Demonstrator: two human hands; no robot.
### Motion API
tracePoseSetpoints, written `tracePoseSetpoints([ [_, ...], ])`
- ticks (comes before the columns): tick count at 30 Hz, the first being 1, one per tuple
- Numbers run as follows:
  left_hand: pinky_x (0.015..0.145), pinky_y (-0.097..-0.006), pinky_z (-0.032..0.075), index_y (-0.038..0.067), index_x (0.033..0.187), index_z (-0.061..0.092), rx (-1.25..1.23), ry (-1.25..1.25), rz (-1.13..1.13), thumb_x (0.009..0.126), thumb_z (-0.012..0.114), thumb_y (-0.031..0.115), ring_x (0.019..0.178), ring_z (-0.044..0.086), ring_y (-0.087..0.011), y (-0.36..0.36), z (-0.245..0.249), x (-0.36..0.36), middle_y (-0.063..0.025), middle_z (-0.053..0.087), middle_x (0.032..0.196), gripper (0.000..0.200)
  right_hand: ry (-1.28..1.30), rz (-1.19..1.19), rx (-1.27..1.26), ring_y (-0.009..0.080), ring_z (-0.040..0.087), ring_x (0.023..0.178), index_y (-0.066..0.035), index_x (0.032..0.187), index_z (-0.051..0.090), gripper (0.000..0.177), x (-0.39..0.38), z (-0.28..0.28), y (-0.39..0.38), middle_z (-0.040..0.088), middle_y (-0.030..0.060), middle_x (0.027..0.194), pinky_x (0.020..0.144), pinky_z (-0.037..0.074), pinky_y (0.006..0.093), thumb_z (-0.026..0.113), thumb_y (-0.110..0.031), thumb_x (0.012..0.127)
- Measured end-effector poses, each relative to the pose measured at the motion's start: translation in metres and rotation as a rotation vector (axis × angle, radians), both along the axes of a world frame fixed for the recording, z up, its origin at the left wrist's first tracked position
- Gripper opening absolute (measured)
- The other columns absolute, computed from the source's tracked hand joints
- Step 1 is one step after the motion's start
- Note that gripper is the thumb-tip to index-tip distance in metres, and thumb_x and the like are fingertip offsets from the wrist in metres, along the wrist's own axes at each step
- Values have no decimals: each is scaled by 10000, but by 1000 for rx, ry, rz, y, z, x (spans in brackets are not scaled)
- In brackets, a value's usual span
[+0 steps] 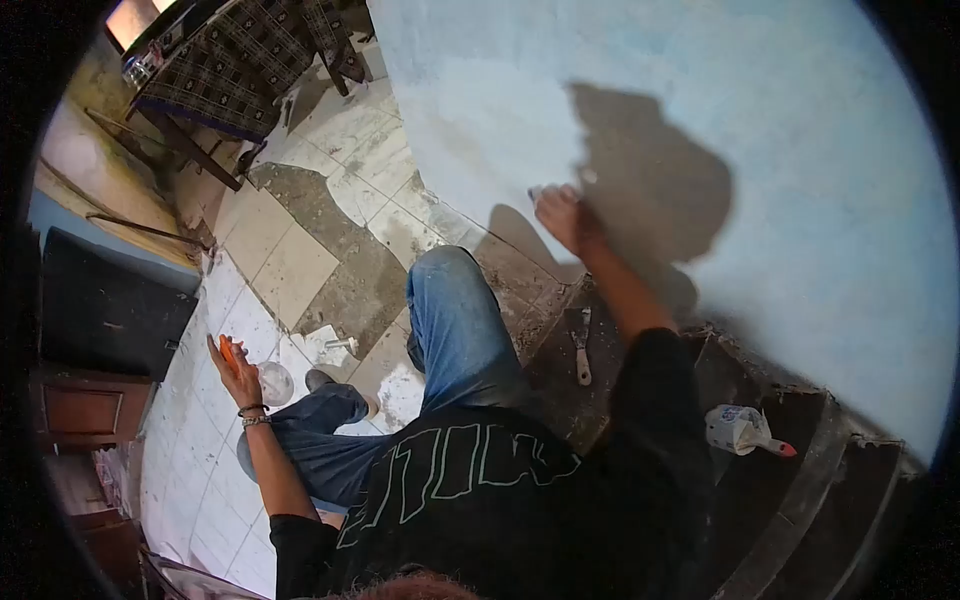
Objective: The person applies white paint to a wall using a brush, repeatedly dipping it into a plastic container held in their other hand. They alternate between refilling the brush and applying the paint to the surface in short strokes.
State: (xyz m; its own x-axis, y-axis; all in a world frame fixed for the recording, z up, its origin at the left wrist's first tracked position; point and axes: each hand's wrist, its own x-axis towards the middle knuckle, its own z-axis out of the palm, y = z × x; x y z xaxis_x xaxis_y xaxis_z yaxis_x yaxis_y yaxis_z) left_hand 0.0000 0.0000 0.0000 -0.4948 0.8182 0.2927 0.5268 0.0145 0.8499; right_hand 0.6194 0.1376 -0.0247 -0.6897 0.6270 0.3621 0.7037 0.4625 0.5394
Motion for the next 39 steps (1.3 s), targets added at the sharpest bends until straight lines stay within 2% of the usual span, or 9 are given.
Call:
tracePoseSetpoints([
  [4,893,-312,443,83,1464,204,126,14,13,947,531,337,1061,544,-200,5,4,-1,-170,480,1312,662,-124,-13,-141,254,497,1088,-46,777,632,144,38,-117,0,582,101,1063,965,373,419,562,-154,713],
  [11,892,-313,448,70,1462,196,165,-69,20,957,522,275,1029,546,-189,15,-23,3,-172,502,1291,636,264,-258,-461,325,574,944,-16,899,666,255,17,23,-74,611,134,893,887,436,425,666,-176,700],
  [14,909,-315,445,66,1457,196,105,-1,10,957,523,223,1030,551,-190,20,-8,5,-167,526,1266,617,900,-198,-629,309,578,947,-41,1048,651,354,-7,2,-81,623,125,1033,856,451,427,677,-245,759],
  [17,920,-337,438,68,1452,214,69,30,12,958,502,344,1058,567,-221,16,19,15,-174,560,1235,634,2132,-197,-954,286,585,973,-86,1212,572,424,-37,-38,-82,611,95,1145,842,466,419,627,-259,829],
  [18,925,-341,434,67,1450,222,90,97,45,957,493,367,1077,563,-229,16,23,11,-177,556,1244,637,2491,249,-1111,263,587,998,-125,1279,512,439,-51,-28,-89,600,85,1181,870,467,420,568,-318,889],
  [21,944,-341,418,63,1438,259,100,172,145,954,465,431,1164,531,-268,16,37,-5,-187,525,1300,642,2946,451,-1254,286,565,1057,-100,1313,460,512,-91,13,-86,578,127,1198,891,474,461,524,-402,905],
  [29,576,-324,501,116,1271,512,341,566,486,919,564,266,695,664,-220,-33,55,-122,-122,679,936,387,2689,913,-1725,351,438,1220,-167,1403,377,625,-163,35,-43,411,145,1402,990,362,551,522,-454,867],
  [31,556,-344,492,152,1265,520,286,383,636,879,623,296,649,655,-241,-62,55,-121,-104,672,806,424,2788,806,-1766,352,425,1232,-170,1420,350,650,-190,36,-44,364,149,1440,989,355,555,531,-458,866],
  [39,631,-414,511,162,1227,546,-245,182,965,746,695,480,736,664,-307,-182,-100,-101,-110,678,801,596,2193,700,-1844,335,461,1211,-104,1434,304,714,-181,20,-24,353,169,1441,933,433,474,521,-489,873],
])
